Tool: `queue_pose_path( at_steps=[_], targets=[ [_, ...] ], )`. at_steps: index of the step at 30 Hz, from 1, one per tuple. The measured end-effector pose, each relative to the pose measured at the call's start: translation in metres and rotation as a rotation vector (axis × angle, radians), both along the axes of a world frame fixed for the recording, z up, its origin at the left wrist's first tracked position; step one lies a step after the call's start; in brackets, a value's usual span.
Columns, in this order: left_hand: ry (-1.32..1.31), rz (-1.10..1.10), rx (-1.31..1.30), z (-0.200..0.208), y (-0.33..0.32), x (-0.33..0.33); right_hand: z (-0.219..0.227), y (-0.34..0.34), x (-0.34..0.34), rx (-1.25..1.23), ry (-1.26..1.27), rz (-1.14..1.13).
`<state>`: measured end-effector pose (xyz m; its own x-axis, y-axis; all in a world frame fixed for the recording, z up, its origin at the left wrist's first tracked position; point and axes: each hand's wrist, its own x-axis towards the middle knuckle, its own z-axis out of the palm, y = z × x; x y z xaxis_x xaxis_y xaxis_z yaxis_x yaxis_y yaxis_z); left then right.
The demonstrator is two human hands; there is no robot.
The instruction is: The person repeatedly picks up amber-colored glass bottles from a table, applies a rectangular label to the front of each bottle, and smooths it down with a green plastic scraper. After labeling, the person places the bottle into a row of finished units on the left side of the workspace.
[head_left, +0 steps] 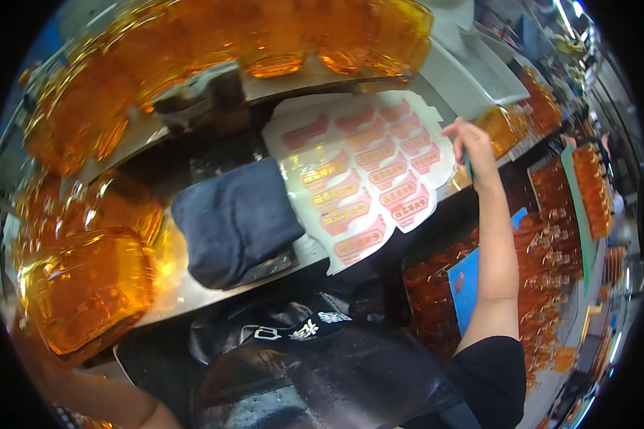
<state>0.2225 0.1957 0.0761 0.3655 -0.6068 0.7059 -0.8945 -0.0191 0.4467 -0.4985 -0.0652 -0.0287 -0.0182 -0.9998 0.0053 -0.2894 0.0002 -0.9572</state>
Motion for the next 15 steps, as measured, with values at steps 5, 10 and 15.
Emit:
queue_pose_path(
  at_steps=[5, 10, 15],
  targets=[
    [0.614, -0.611, 0.115, -0.042, -0.216, -0.119, -0.046, -0.008, 0.013, -0.028, 0.358, 0.139],
    [0.600, -0.856, 0.454, -0.036, -0.296, -0.191, -0.064, -0.087, 0.081, -0.119, 0.734, 0.240],
    [0.275, -0.661, 0.240, -0.040, -0.289, -0.216, -0.066, -0.157, 0.070, -0.132, 1.062, 0.359]
  ],
)
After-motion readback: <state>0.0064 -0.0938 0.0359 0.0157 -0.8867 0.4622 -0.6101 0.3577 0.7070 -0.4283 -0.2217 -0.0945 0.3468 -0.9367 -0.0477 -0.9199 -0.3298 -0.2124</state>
